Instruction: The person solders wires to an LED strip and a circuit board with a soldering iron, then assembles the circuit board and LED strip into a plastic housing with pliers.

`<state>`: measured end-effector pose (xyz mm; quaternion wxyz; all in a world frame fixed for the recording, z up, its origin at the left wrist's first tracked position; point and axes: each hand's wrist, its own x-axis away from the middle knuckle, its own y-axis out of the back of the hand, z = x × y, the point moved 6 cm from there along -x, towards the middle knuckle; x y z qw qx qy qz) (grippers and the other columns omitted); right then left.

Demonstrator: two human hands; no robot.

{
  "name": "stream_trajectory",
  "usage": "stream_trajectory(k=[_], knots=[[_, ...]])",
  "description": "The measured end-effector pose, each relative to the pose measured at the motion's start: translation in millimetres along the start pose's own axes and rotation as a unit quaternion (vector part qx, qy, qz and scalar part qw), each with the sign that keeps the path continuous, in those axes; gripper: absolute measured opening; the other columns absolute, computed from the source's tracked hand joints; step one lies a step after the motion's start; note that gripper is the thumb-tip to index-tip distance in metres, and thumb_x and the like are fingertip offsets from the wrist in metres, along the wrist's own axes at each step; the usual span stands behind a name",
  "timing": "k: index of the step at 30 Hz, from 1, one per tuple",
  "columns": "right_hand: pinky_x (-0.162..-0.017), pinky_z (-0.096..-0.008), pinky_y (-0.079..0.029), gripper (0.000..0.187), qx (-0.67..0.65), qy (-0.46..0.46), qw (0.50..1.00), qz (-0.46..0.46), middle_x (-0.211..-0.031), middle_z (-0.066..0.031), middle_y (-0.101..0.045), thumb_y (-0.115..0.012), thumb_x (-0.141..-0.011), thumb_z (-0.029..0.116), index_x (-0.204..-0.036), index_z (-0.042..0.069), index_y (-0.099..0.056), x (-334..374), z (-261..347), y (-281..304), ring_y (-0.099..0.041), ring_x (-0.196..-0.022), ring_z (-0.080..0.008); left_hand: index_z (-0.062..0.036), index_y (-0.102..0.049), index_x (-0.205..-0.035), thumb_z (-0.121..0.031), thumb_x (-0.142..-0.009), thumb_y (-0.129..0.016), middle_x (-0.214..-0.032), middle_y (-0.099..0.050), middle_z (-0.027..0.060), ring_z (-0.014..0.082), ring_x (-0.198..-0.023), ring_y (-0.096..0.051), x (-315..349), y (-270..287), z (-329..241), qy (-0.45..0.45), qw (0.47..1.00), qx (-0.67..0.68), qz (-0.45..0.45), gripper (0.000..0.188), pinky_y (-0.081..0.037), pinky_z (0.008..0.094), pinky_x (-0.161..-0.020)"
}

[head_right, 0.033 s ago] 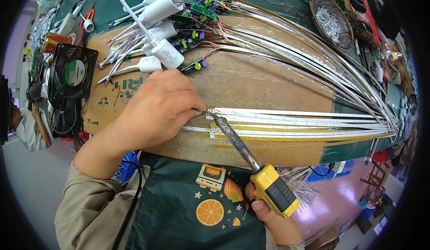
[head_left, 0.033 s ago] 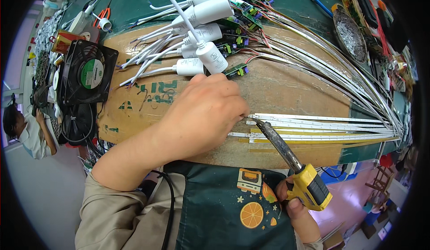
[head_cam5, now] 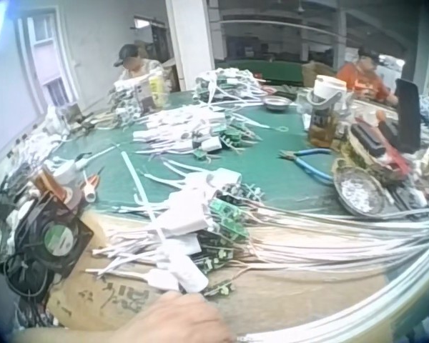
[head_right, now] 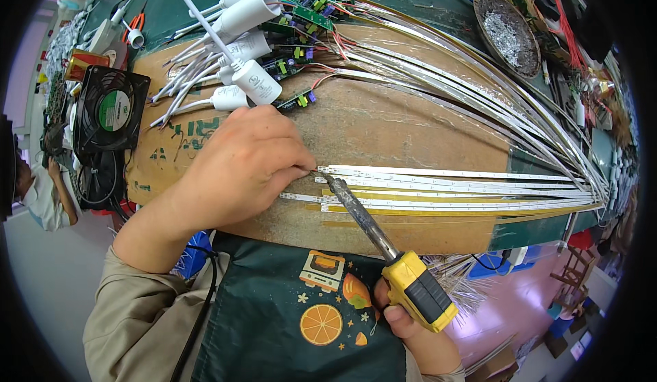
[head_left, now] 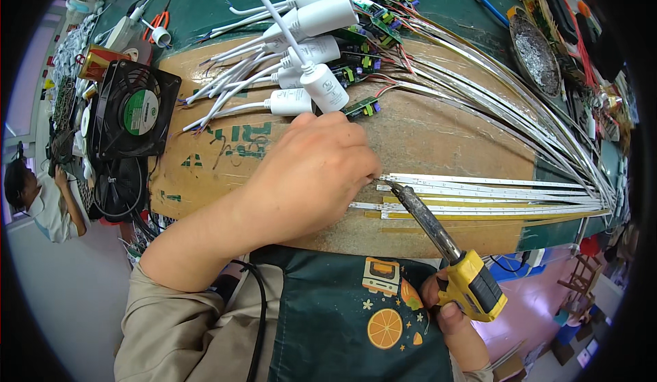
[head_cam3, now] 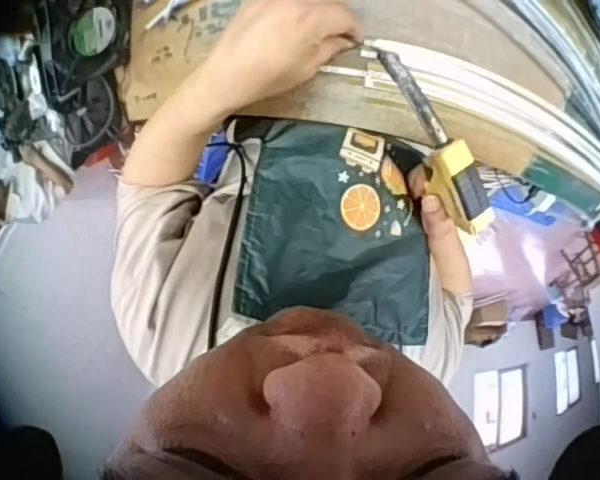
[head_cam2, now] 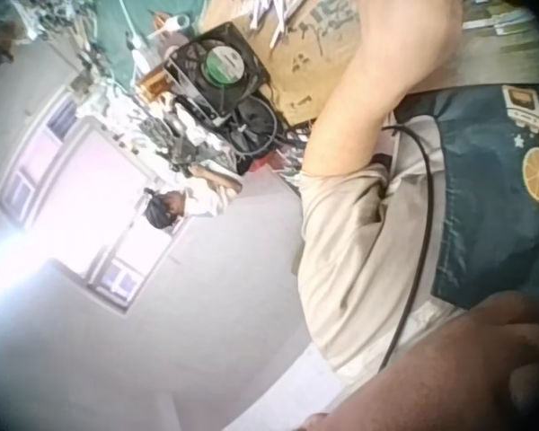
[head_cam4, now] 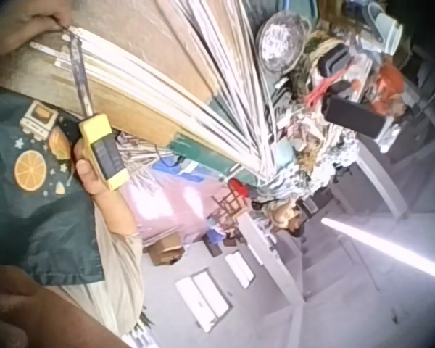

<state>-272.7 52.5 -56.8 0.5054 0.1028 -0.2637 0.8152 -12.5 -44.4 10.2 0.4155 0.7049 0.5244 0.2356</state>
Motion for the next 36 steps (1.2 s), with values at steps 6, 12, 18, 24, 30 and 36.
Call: stream_trajectory(k=[6, 12, 18, 24, 30, 36], knots=[[-0.050, -0.0278, -0.037, 0.059, 0.018, 0.033, 0.999, -0.018, -0.063, -0.0015, -0.044, -0.071, -0.075, 0.043, -0.113, 0.005, -0.048, -4.1, -1.3, 3.0, -0.043, -0.054, -0.0137, -0.0087, -0.066, -0.079, -0.007, -0.071, -0.068, -0.082, -0.060, 0.0048, 0.0258, -0.084, -0.056, -5.7, -1.7, -0.3, 0.014, 0.999, -0.020, 0.037, 0.009, -0.042, 0.0374, -0.073], [-0.050, -0.0280, -0.037, 0.054, 0.043, 0.029, 0.999, -0.006, -0.065, -0.0025, -0.044, -0.070, -0.075, 0.041, -0.110, 0.006, -0.049, -4.6, -5.2, 6.8, -0.042, -0.054, -0.0144, -0.0082, -0.067, -0.077, -0.007, -0.070, -0.066, -0.076, -0.059, 0.0052, 0.0268, -0.082, -0.057, -10.0, -1.0, 0.9, 0.019, 0.999, -0.016, 0.043, 0.007, -0.043, 0.0380, -0.072], [-0.049, -0.0284, -0.036, 0.049, 0.018, 0.034, 0.999, 0.001, -0.065, -0.0033, -0.045, -0.070, -0.075, 0.040, -0.103, 0.006, -0.048, -9.3, -0.5, 0.8, -0.043, -0.053, -0.0149, -0.0076, -0.067, -0.076, -0.006, -0.070, -0.065, -0.075, -0.059, 0.0055, 0.0274, -0.081, -0.057, -11.4, -1.2, -0.1, 0.025, 0.998, -0.030, 0.046, 0.006, -0.043, 0.0388, -0.070], [-0.048, -0.0284, -0.036, 0.055, 0.007, 0.047, 0.999, -0.013, -0.064, -0.0034, -0.046, -0.070, -0.075, 0.041, -0.110, 0.005, -0.048, -8.6, 1.5, -1.0, -0.042, -0.051, -0.0143, -0.0073, -0.067, -0.076, -0.006, -0.070, -0.065, -0.074, -0.059, 0.0056, 0.0279, -0.080, -0.058, -12.1, -2.6, -0.4, 0.031, 0.997, -0.037, 0.054, 0.006, -0.044, 0.0393, -0.069], [-0.048, -0.0285, -0.036, 0.063, 0.000, 0.058, 0.998, -0.022, -0.063, -0.0024, -0.046, -0.070, -0.075, 0.045, -0.117, 0.003, -0.047, -5.8, 2.4, 2.4, -0.043, -0.050, -0.0139, -0.0073, -0.067, -0.075, -0.005, -0.069, -0.066, -0.074, -0.060, 0.0057, 0.0279, -0.080, -0.058, -12.5, -2.2, -1.5, 0.034, 0.997, -0.036, 0.054, 0.007, -0.044, 0.0394, -0.069], [-0.048, -0.0283, -0.036, 0.065, -0.003, 0.058, 0.998, -0.036, -0.060, -0.0024, -0.045, -0.070, -0.075, 0.046, -0.117, 0.003, -0.046, -4.7, 5.6, 1.5, -0.043, -0.050, -0.0143, -0.0075, -0.067, -0.076, -0.006, -0.070, -0.065, -0.075, -0.060, 0.0058, 0.0280, -0.080, -0.058, -12.3, -1.2, -2.8, 0.030, 0.998, -0.032, 0.050, 0.007, -0.043, 0.0393, -0.070]])
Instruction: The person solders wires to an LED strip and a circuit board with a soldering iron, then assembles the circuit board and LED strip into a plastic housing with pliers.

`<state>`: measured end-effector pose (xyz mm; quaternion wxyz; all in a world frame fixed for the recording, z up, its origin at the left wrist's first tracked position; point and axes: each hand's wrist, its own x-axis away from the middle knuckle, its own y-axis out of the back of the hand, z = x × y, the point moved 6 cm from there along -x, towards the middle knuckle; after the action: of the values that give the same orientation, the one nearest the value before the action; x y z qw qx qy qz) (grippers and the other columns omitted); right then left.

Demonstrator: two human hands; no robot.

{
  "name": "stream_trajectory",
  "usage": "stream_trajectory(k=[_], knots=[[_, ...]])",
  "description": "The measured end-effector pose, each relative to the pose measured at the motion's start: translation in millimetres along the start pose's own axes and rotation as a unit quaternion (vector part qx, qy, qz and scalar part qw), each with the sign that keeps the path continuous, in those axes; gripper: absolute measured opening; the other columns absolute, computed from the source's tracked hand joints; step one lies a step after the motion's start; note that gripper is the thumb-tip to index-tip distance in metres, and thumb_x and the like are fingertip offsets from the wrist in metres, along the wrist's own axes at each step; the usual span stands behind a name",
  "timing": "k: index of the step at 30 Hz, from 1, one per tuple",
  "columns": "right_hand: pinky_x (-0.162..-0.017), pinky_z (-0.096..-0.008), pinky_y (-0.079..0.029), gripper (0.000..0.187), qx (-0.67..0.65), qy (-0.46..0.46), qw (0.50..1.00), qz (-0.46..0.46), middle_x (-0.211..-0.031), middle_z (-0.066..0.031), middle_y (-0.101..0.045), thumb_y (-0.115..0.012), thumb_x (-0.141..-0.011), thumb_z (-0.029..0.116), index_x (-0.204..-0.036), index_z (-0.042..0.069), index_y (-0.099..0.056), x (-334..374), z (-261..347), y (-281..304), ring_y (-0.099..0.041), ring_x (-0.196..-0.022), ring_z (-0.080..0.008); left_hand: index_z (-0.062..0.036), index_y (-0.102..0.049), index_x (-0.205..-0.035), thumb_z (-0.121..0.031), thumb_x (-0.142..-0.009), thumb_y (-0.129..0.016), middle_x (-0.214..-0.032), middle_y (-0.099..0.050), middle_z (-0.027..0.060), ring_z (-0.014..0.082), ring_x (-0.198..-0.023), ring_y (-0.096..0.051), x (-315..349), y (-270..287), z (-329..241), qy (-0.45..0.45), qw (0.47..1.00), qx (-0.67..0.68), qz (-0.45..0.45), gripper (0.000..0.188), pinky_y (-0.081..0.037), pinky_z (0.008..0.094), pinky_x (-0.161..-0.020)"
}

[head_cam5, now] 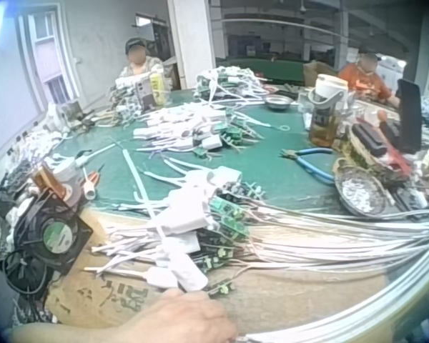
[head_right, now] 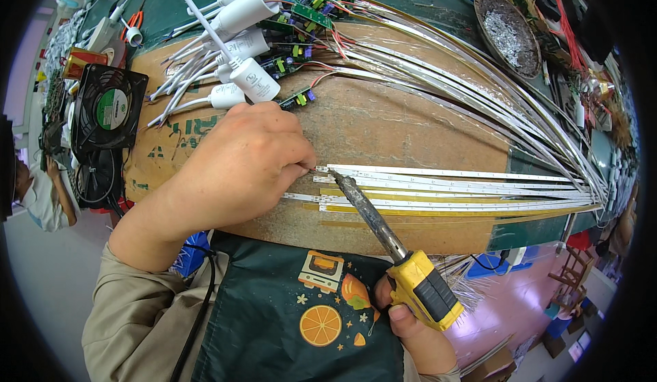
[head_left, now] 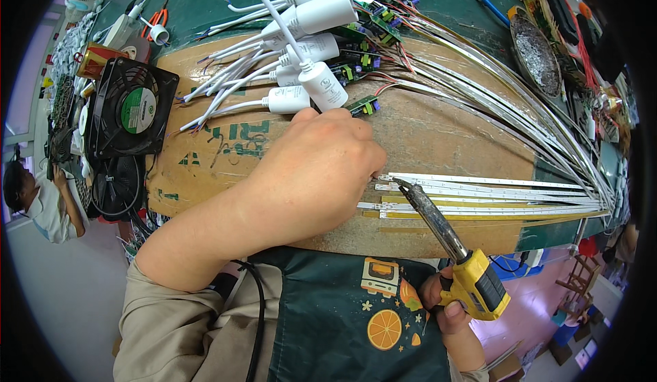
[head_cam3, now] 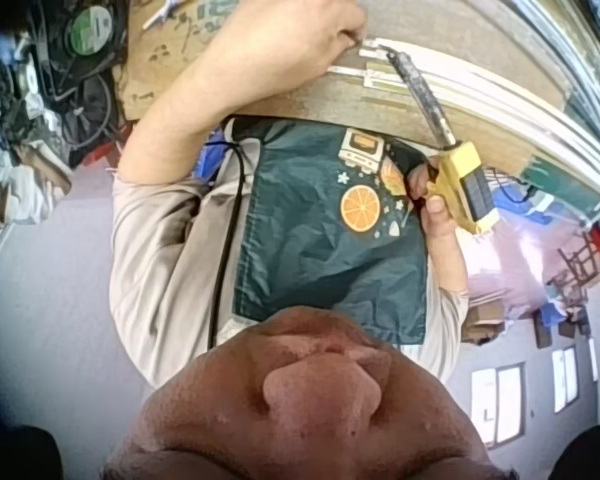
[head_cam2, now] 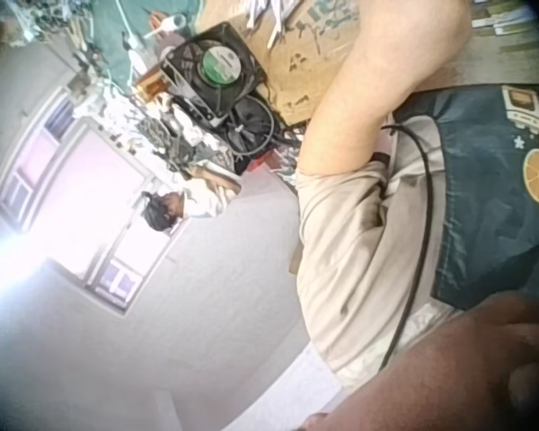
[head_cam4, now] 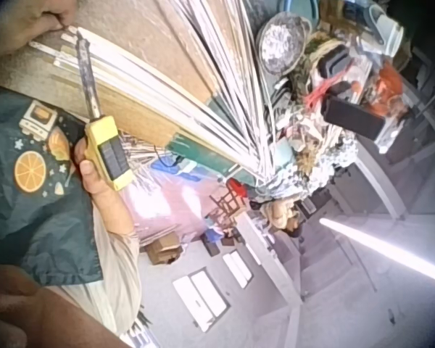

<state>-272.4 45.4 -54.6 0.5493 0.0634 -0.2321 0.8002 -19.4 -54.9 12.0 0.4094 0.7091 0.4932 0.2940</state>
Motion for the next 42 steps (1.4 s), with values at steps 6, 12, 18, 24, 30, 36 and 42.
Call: stream_trajectory(k=[6, 12, 18, 24, 30, 36, 42], knots=[[-0.048, -0.0282, -0.036, 0.065, 0.005, 0.004, 1.000, 0.005, -0.060, -0.0025, -0.045, -0.069, -0.076, 0.046, -0.118, 0.003, -0.046, 1.2, -1.3, -0.2, -0.043, -0.051, -0.0143, -0.0074, -0.067, -0.076, -0.005, -0.070, -0.065, -0.075, -0.059, 0.0061, 0.0281, -0.080, -0.057, -0.5, -0.7, -0.4, -0.002, 1.000, -0.001, 0.002, 0.007, -0.043, 0.0395, -0.069], [-0.049, -0.0281, -0.037, 0.064, 0.010, -0.003, 1.000, 0.016, -0.061, -0.0021, -0.045, -0.070, -0.075, 0.045, -0.118, 0.003, -0.046, 2.4, -4.2, 2.5, -0.043, -0.051, -0.0144, -0.0076, -0.067, -0.076, -0.006, -0.070, -0.065, -0.075, -0.059, 0.0063, 0.0283, -0.079, -0.058, 0.3, 0.8, -1.1, -0.002, 1.000, 0.002, -0.005, 0.006, -0.044, 0.0396, -0.070], [-0.049, -0.0280, -0.037, 0.063, 0.003, -0.008, 1.000, 0.009, -0.062, -0.0024, -0.045, -0.070, -0.075, 0.043, -0.118, 0.002, -0.047, 1.6, -1.9, 1.5, -0.043, -0.051, -0.0143, -0.0078, -0.067, -0.076, -0.006, -0.070, -0.066, -0.075, -0.060, 0.0063, 0.0282, -0.080, -0.058, -0.2, 0.4, -1.2, -0.003, 1.000, -0.009, 0.001, 0.007, -0.044, 0.0400, -0.069], [-0.050, -0.0281, -0.037, 0.062, -0.001, -0.005, 1.000, 0.012, -0.063, -0.0024, -0.045, -0.071, -0.074, 0.041, -0.117, 0.001, -0.048, 2.6, -3.5, 2.9, -0.043, -0.052, -0.0139, -0.0080, -0.067, -0.077, -0.007, -0.071, -0.066, -0.076, -0.059, 0.0061, 0.0281, -0.080, -0.058, 0.2, 1.4, -2.0, -0.002, 1.000, -0.006, 0.000, 0.006, -0.044, 0.0394, -0.070], [-0.051, -0.0273, -0.037, 0.060, 0.015, -0.006, 1.000, 0.025, -0.064, -0.0028, -0.047, -0.071, -0.075, 0.039, -0.116, 0.001, -0.049, 2.6, -6.9, 5.6, -0.044, -0.054, -0.0133, -0.0079, -0.067, -0.079, -0.006, -0.071, -0.065, -0.077, -0.059, 0.0055, 0.0275, -0.082, -0.057, 0.4, 1.1, -1.7, -0.008, 1.000, -0.009, 0.016, 0.008, -0.043, 0.0385, -0.071], [-0.050, -0.0272, -0.037, 0.056, 0.000, -0.015, 1.000, 0.028, -0.065, -0.0038, -0.047, -0.071, -0.076, 0.038, -0.112, 0.001, -0.050, -0.4, -6.6, 2.1, -0.044, -0.053, -0.0135, -0.0080, -0.066, -0.078, -0.006, -0.071, -0.065, -0.078, -0.059, 0.0051, 0.0268, -0.082, -0.057, 0.9, 0.9, -3.4, -0.010, 1.000, -0.017, 0.017, 0.008, -0.043, 0.0383, -0.072], [-0.048, -0.0274, -0.036, 0.052, 0.016, -0.018, 0.999, 0.028, -0.063, -0.0040, -0.046, -0.070, -0.076, 0.040, -0.107, 0.003, -0.050, -2.5, -8.3, 3.1, -0.043, -0.051, -0.0136, -0.0087, -0.066, -0.077, -0.005, -0.071, -0.063, -0.076, -0.058, 0.0048, 0.0261, -0.079, -0.056, 0.5, 2.0, -7.2, -0.035, 0.999, -0.038, 0.008, 0.008, -0.042, 0.0386, -0.068]])
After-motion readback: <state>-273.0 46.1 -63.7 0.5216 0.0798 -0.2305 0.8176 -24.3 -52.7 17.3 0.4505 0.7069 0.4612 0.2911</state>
